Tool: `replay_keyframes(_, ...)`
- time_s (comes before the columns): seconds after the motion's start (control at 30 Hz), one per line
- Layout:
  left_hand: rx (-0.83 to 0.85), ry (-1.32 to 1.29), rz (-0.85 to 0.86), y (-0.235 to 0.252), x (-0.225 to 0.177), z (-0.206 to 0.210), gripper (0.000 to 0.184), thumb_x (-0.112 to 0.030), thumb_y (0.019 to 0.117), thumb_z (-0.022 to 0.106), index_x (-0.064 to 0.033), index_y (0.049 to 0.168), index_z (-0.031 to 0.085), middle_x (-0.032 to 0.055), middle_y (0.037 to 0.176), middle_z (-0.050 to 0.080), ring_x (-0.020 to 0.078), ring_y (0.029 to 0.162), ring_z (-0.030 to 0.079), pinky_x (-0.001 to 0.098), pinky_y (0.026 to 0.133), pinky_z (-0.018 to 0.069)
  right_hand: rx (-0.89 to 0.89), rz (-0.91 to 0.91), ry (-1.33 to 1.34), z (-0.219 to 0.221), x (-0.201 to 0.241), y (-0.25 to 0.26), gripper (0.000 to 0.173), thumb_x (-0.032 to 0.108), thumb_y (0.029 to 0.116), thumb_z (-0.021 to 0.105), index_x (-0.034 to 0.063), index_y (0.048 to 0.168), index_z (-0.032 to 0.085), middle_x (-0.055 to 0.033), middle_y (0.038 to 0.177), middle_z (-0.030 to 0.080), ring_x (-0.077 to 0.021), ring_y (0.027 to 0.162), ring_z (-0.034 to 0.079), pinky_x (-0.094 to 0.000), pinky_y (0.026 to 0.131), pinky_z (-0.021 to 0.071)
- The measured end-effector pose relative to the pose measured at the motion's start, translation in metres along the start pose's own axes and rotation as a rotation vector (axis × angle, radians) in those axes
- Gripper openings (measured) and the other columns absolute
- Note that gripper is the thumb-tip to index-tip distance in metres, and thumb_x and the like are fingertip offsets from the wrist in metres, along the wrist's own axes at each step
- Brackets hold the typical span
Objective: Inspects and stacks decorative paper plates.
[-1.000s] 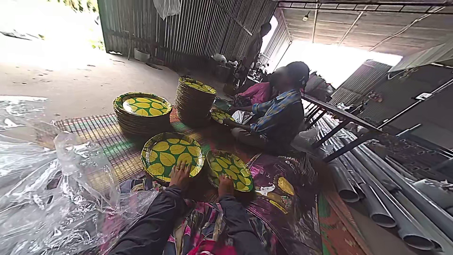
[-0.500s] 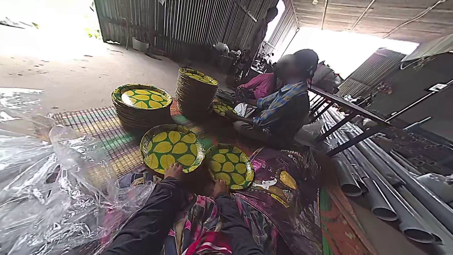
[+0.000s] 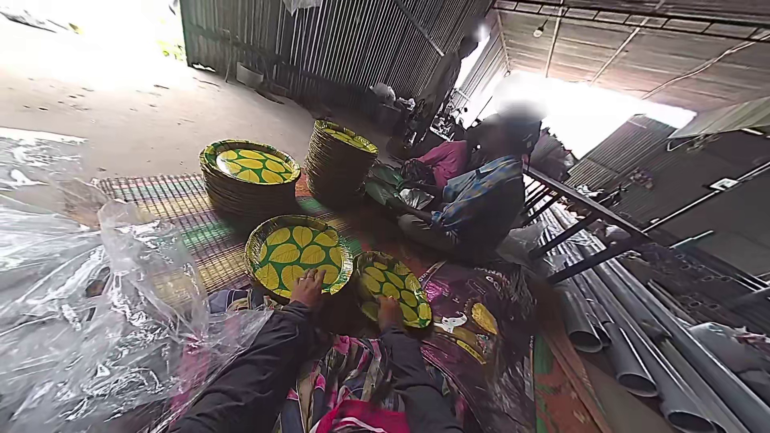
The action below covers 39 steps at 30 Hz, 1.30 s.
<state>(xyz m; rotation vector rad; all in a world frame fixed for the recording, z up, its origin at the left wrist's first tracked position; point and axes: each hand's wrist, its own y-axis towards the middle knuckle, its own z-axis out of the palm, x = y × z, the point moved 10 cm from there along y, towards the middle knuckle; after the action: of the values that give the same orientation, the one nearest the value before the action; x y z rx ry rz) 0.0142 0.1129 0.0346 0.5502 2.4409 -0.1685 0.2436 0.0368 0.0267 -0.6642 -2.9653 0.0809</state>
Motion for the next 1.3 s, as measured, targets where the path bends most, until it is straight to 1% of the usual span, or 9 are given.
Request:
replay_keyframes(0.13, -0.514, 0.023, 0.438, -0.028, -0.043, -0.029, 0.059, -0.019, 0.0936, 0.073, -0.0042, 0.148, 0.056, 0.0305, 0.153, 0.049, 0.0519, 0.145, 0.042, 0.0692, 0.116, 0.0322, -0.684, -0.336, 0.092, -0.064, 0.05, -0.037, 0.03, 0.002, 0.0965, 0.061, -0.0045, 0.123, 0.072, -0.0342, 0.113, 0.07, -0.0518, 0.108, 0.069, -0.0587, 0.095, 0.0552)
replay_keyframes(0.23, -0.705, 0.203, 0.589, -0.052, -0.067, -0.029, 0.051, -0.015, 0.0942, 0.07, -0.0133, 0.144, 0.062, 0.0158, 0.155, 0.053, 0.0398, 0.149, 0.042, 0.0716, 0.117, 0.0209, -0.686, -0.59, 0.185, -0.06, 0.096, -0.042, 0.031, -0.005, 0.0926, 0.062, -0.0002, 0.121, 0.074, -0.0277, 0.106, 0.073, -0.0476, 0.101, 0.07, -0.0601, 0.091, 0.0555)
replay_keyframes(0.37, -0.454, 0.204, 0.365, -0.026, -0.035, -0.012, 0.019, 0.003, 0.0955, 0.061, 0.0028, 0.108, 0.075, 0.022, 0.134, 0.068, 0.0438, 0.14, 0.053, 0.072, 0.117, 0.026, -0.631, -0.601, 0.128, -0.027, 0.111, -0.028, 0.051, 0.0, 0.0862, 0.071, -0.0037, 0.137, 0.062, -0.0301, 0.129, 0.065, -0.0484, 0.119, 0.064, -0.0598, 0.1, 0.0513)
replay_keyframes(0.5, 0.13, 0.201, -0.103, 0.009, 0.026, 0.022, 0.03, -0.007, 0.1006, 0.058, 0.0023, 0.128, 0.066, 0.0262, 0.141, 0.06, 0.0462, 0.137, 0.051, 0.0683, 0.106, 0.0431, -0.108, -0.061, 0.063, 0.033, 0.05, 0.003, 0.08, 0.018, 0.0981, 0.069, -0.0015, 0.161, 0.023, -0.0302, 0.159, 0.037, -0.0436, 0.149, 0.037, -0.0557, 0.121, 0.0311)
replay_keyframes(0.7, 0.183, 0.146, -0.12, 0.011, 0.025, 0.035, 0.039, -0.033, 0.1012, 0.065, 0.0006, 0.12, 0.071, 0.0196, 0.145, 0.059, 0.0402, 0.142, 0.048, 0.0647, 0.109, 0.0426, 0.261, 0.112, -0.136, 0.074, 0.005, -0.001, 0.039, 0.002, 0.1041, 0.047, -0.0041, 0.141, 0.056, -0.0255, 0.146, 0.055, -0.038, 0.138, 0.052, -0.0502, 0.113, 0.0432)
replay_keyframes(0.9, 0.152, 0.067, -0.063, 0.011, 0.023, 0.031, 0.035, -0.029, 0.1032, 0.062, 0.0012, 0.12, 0.07, 0.0237, 0.136, 0.063, 0.0438, 0.136, 0.053, 0.0652, 0.109, 0.043, 0.252, 0.104, -0.116, 0.065, -0.004, 0.003, 0.038, -0.001, 0.0997, 0.053, -0.0019, 0.137, 0.06, -0.0259, 0.143, 0.057, -0.0395, 0.136, 0.053, -0.053, 0.111, 0.0453)
replay_keyframes(1.03, 0.145, 0.005, -0.016, 0.006, 0.015, 0.028, 0.034, -0.025, 0.1043, 0.061, 0.0001, 0.125, 0.069, 0.0268, 0.13, 0.066, 0.0454, 0.131, 0.057, 0.0646, 0.108, 0.0438, 0.239, 0.049, -0.068, 0.044, -0.016, 0.009, 0.039, 0.022, 0.1032, 0.061, 0.0004, 0.136, 0.06, -0.0262, 0.138, 0.06, -0.0403, 0.133, 0.056, -0.055, 0.108, 0.0461)
replay_keyframes(1.23, -0.589, 0.014, 0.403, -0.027, -0.029, -0.029, 0.052, -0.017, 0.0957, 0.071, -0.0036, 0.144, 0.058, 0.0281, 0.15, 0.052, 0.0514, 0.145, 0.042, 0.0693, 0.116, 0.0303, -0.658, -0.216, 0.051, -0.073, 0.012, -0.024, 0.03, 0.016, 0.1041, 0.058, -0.0069, 0.119, 0.071, -0.0342, 0.117, 0.068, -0.0506, 0.11, 0.067, -0.0591, 0.094, 0.0541)
replay_keyframes(1.3, -0.876, 0.143, 0.589, -0.059, -0.056, -0.044, 0.046, -0.027, 0.1007, 0.065, -0.0107, 0.143, 0.059, 0.0225, 0.15, 0.055, 0.0463, 0.144, 0.044, 0.0705, 0.115, 0.0267, -0.69, -0.422, 0.058, -0.085, 0.047, -0.038, 0.025, 0.008, 0.101, 0.059, -0.0079, 0.116, 0.071, -0.0313, 0.114, 0.07, -0.0489, 0.108, 0.068, -0.0579, 0.096, 0.054)
